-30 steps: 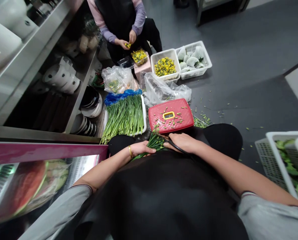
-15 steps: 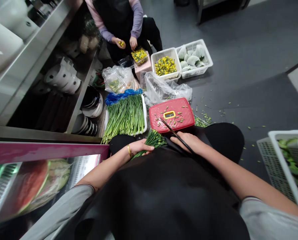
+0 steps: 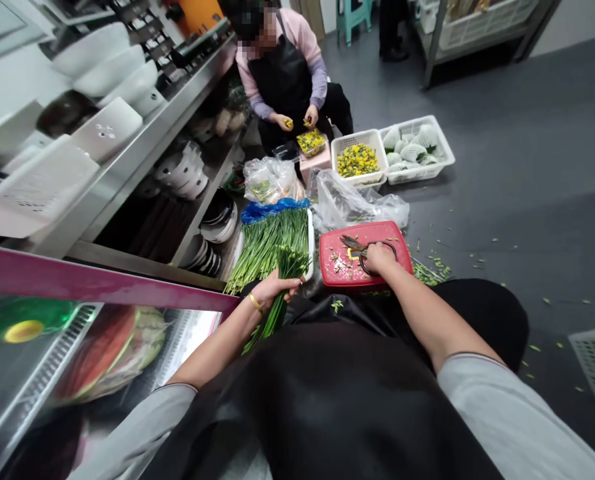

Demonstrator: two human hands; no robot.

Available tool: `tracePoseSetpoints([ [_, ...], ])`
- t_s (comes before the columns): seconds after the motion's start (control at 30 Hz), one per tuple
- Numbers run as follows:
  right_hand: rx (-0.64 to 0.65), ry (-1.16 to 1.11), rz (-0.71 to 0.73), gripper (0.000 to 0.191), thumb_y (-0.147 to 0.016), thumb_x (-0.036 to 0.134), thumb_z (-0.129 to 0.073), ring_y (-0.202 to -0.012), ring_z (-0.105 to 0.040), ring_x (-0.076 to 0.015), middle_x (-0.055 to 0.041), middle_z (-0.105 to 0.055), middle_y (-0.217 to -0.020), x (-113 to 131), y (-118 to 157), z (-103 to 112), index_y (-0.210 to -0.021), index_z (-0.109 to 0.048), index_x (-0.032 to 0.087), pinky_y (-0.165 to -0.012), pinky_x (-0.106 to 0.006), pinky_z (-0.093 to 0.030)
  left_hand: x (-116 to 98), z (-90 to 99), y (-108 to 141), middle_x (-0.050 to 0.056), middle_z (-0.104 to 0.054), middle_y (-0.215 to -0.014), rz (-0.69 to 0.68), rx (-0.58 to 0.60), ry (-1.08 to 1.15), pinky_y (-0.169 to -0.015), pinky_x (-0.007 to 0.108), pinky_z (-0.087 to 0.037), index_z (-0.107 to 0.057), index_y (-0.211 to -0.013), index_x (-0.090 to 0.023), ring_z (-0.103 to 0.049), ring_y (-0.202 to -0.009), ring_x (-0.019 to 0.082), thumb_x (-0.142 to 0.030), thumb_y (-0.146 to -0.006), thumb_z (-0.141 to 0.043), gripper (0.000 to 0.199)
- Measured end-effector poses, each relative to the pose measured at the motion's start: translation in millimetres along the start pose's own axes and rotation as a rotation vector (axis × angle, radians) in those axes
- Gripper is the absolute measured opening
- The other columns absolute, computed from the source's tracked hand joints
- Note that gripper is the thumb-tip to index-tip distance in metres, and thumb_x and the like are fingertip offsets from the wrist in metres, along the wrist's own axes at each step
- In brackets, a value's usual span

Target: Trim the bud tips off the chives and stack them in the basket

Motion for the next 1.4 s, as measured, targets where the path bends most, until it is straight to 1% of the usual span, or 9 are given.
tracePoseSetpoints([
  [0.13, -0.084, -0.01, 0.068, 0.042, -0.089, 0.029, -0.045, -0.109, -0.055, -0.0301, -0.0245, -0.056, -0.118, 12.6, 17.4, 17.8, -0.119, -0.057, 0.003, -0.09, -0.037, -0.042, 5.6, -2.4, 0.4, -0.007, -0.049, -0.043, 0.001, 0.037, 0.09, -0.039, 0.021, -0.03, -0.058, -0.083, -0.009, -0.04, -0.034, 0.005, -0.042, -0.051, -0.081, 0.051],
  [0.27, -0.386, -0.212, 0.512, 0.04, -0.095, 0.037, -0.033, -0.106, -0.054, -0.0227, -0.0144, -0.059, -0.113, 57.2, 75.4, 61.4, -0.115, -0.06, 0.015, -0.09, -0.032, -0.04, 15.9, -11.8, -8.7, -0.008, -0.047, -0.044, 0.033, 0.094, 0.095, -0.039, 0.021, -0.03, -0.057, -0.079, -0.01, -0.04, -0.034, 0.005, -0.043, -0.052, -0.081, 0.048],
  [0.4, -0.423, -0.108, 0.782, 0.036, -0.095, 0.037, -0.037, -0.094, -0.053, -0.0234, -0.0126, -0.063, -0.099, 93.2, 118.5, 73.8, -0.1, -0.066, 0.017, -0.083, -0.034, -0.037, 20.0, -26.8, -12.4, -0.008, -0.046, -0.045, 0.044, 0.185, 0.104, -0.038, 0.02, -0.029, -0.057, -0.079, -0.01, -0.041, -0.035, 0.005, -0.043, -0.055, -0.081, 0.047],
  [0.57, -0.337, 0.069, 0.747, 0.04, -0.095, 0.029, -0.031, -0.082, -0.052, -0.0215, -0.0136, -0.062, -0.086, 97.4, 121.8, 62.6, -0.089, -0.067, 0.014, -0.075, -0.033, -0.033, 20.2, -32.9, -6.8, -0.007, -0.046, -0.046, 0.07, 0.224, 0.193, -0.037, 0.02, -0.03, -0.055, -0.077, -0.011, -0.039, -0.034, 0.005, -0.051, -0.055, -0.08, 0.052],
  [0.7, -0.308, 0.014, 0.733, 0.023, -0.084, 0.02, -0.044, -0.08, -0.053, -0.0231, -0.0148, -0.063, -0.084, 99.8, 123.2, 50.4, -0.084, -0.066, 0.012, -0.074, -0.035, -0.034, 19.4, -25.1, -3.8, -0.008, -0.045, -0.044, -0.008, 0.06, 0.183, -0.036, 0.019, -0.03, -0.053, -0.073, -0.012, -0.038, -0.033, 0.005, -0.051, -0.055, -0.079, 0.05],
  [1.0, -0.193, -1.525, 0.318, 0.028, -0.074, 0.043, -0.055, -0.061, -0.057, -0.0146, -0.0025, -0.063, -0.063, 57.2, 87.2, 41.0, -0.064, -0.061, 0.018, -0.063, -0.029, -0.047, 14.1, -26.0, 7.8, -0.009, -0.044, -0.042, -0.109, 0.061, 0.19, -0.037, 0.019, -0.031, -0.057, -0.088, -0.01, -0.036, -0.033, 0.005, -0.042, -0.057, -0.08, 0.05],
  [1.17, -0.162, -1.123, 0.631, 0.034, -0.074, 0.042, -0.064, -0.092, -0.063, -0.0195, -0.0061, -0.07, -0.102, 60.8, 100.3, 72.3, -0.099, -0.07, 0.021, -0.082, -0.033, -0.048, 10.5, -33.5, 13.4, -0.009, -0.044, -0.042, -0.076, 0.205, 0.131, -0.037, 0.02, -0.03, -0.058, -0.088, -0.009, -0.037, -0.033, 0.005, -0.043, -0.058, -0.08, 0.05],
  [1.27, -0.026, -0.962, 0.765, 0.026, -0.078, 0.04, -0.059, -0.075, -0.063, -0.016, -0.0039, -0.07, -0.082, 73.4, 103.5, 68.7, -0.085, -0.07, 0.018, -0.07, -0.028, -0.047, 8.9, -36.7, 14.1, -0.009, -0.044, -0.043, -0.073, 0.218, 0.109, -0.037, 0.02, -0.029, -0.057, -0.087, -0.01, -0.036, -0.032, 0.005, -0.044, -0.058, -0.079, 0.05],
  [1.4, -0.229, -1.024, 0.467, 0.032, -0.083, 0.042, -0.052, -0.058, -0.055, -0.0129, -0.0024, -0.062, -0.062, 47.2, 81.6, 58.1, -0.071, -0.065, 0.016, -0.059, -0.026, -0.045, 12.5, -34.8, 11.0, -0.01, -0.041, -0.041, -0.038, 0.156, 0.128, -0.037, 0.019, -0.027, -0.056, -0.082, -0.011, -0.034, -0.032, 0.004, -0.044, -0.056, -0.08, 0.049],
])
Point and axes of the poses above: each hand's wrist, its own y-axis away from the middle knuckle, its own z-axis out of the back of the hand, x = y × z, the point moved 5 cm from there along -y, towards the middle knuckle
